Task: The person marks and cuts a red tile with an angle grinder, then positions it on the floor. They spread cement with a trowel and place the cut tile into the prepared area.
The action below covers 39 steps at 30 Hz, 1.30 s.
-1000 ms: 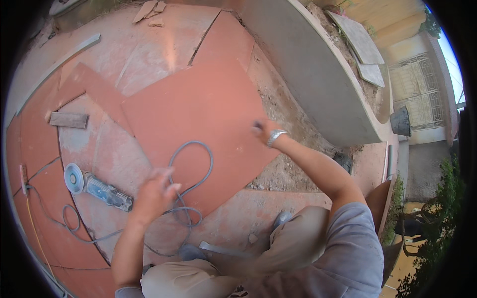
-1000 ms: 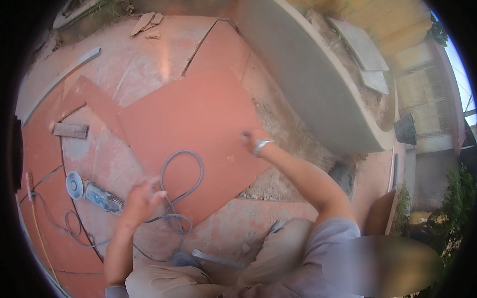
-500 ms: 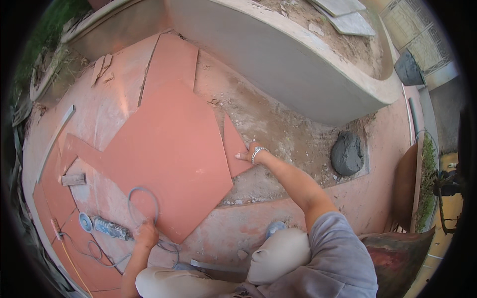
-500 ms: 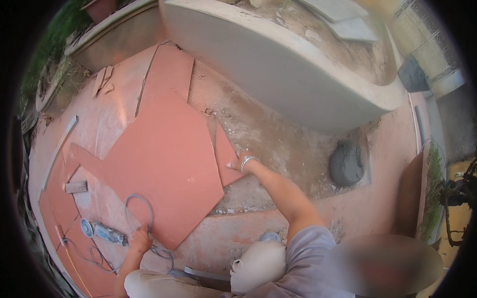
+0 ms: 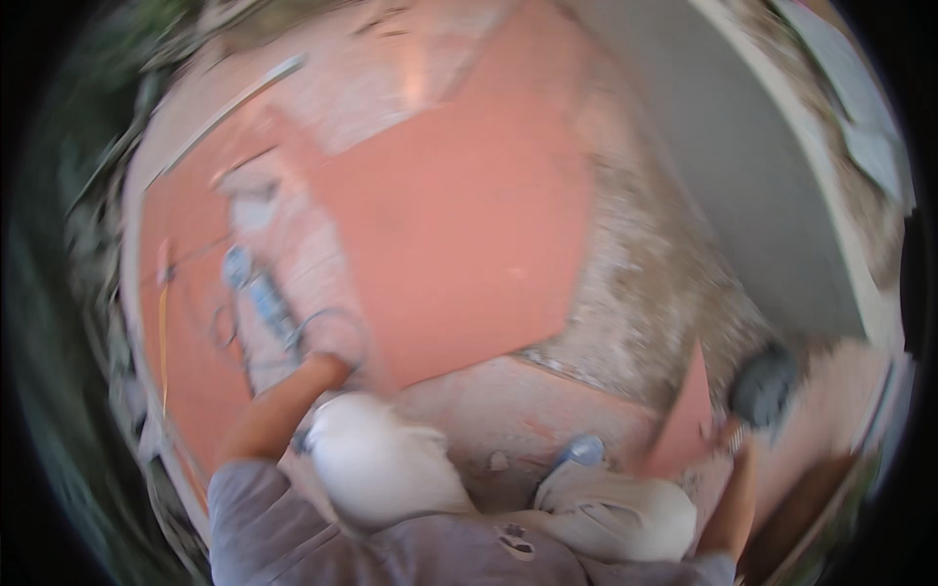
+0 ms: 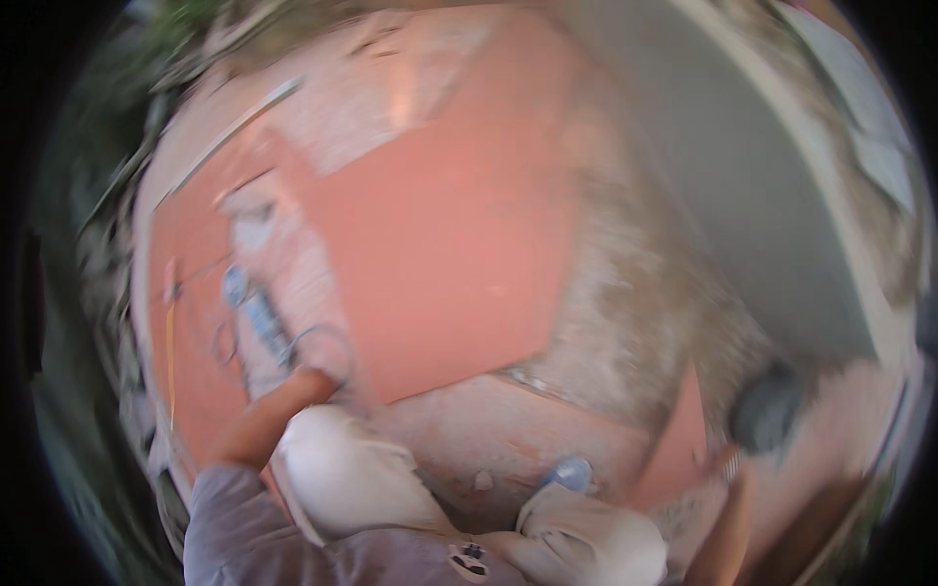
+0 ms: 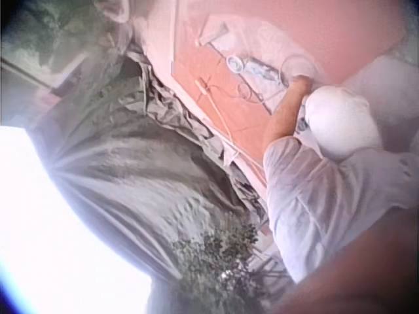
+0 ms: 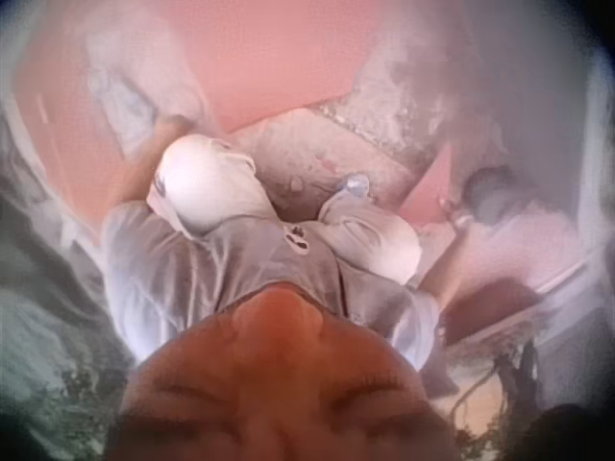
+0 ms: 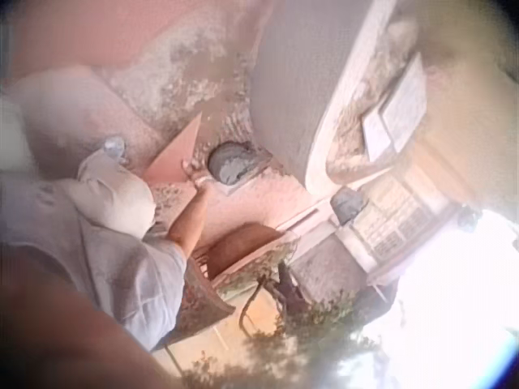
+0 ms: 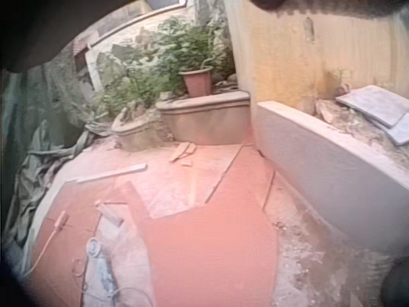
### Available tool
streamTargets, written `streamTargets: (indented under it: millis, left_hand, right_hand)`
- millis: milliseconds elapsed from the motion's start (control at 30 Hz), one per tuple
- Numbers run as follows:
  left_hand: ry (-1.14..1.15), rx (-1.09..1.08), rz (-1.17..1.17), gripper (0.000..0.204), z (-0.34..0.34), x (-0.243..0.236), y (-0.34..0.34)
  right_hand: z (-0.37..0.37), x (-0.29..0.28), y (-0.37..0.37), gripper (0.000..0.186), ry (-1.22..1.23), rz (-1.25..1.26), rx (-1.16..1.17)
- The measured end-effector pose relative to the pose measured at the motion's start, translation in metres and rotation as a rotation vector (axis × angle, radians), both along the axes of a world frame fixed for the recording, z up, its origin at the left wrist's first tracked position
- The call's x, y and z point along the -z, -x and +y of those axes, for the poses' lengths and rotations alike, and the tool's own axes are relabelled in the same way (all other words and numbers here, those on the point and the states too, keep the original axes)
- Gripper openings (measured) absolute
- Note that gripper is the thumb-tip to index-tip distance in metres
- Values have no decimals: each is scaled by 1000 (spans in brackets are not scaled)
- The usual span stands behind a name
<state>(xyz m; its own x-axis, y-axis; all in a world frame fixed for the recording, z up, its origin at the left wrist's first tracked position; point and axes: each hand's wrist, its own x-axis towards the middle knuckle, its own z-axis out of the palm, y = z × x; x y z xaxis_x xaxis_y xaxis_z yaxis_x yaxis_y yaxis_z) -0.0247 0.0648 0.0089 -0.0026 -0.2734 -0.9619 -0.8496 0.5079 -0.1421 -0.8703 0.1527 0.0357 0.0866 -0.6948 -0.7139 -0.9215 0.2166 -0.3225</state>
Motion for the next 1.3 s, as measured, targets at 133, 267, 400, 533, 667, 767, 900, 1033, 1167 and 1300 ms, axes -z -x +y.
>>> streamTargets:
  millis: [133, 267, 400, 533, 667, 767, 900, 1033, 1167, 1300]
  left_hand:
    - [89, -177, -109, 32, 18, 19, 14]
    - [98, -236, -194, 30, 44, 33, 5]
    - [45, -317, -246, 27, 78, 31, -15]
    - [150, -213, -168, 25, 88, 7, -23]
    - [323, -347, -81, 26, 22, -11, 5]
    - [654, -669, 147, 30, -45, -11, 27]
    - [823, -1252, 431, 45, -98, 9, 29]
    - [767, -1746, 554, 49, -99, 28, 29]
    - [703, -1703, 555, 52, -97, 22, 36]
    - [562, -1754, 582, 60, -76, 5, 52]
  right_hand:
    - [23, 17, 7, 48, -159, 246, 72]
    - [17, 40, -5, 46, -208, 323, 59]
    - [12, 49, -17, 45, -216, 340, 31]
    - [8, 59, -40, 44, -198, 287, -42]
    - [-33, 80, -108, 45, -75, 101, -279]
    - [-93, 107, -210, 46, 302, -145, -581]
    - [-126, 111, -336, 37, -222, -687, 890]
    - [-121, 101, -370, 43, -359, -730, 1028]
    - [-121, 103, -371, 45, -315, -781, 1113]
    - [-117, 95, -354, 46, -232, -894, 1283]
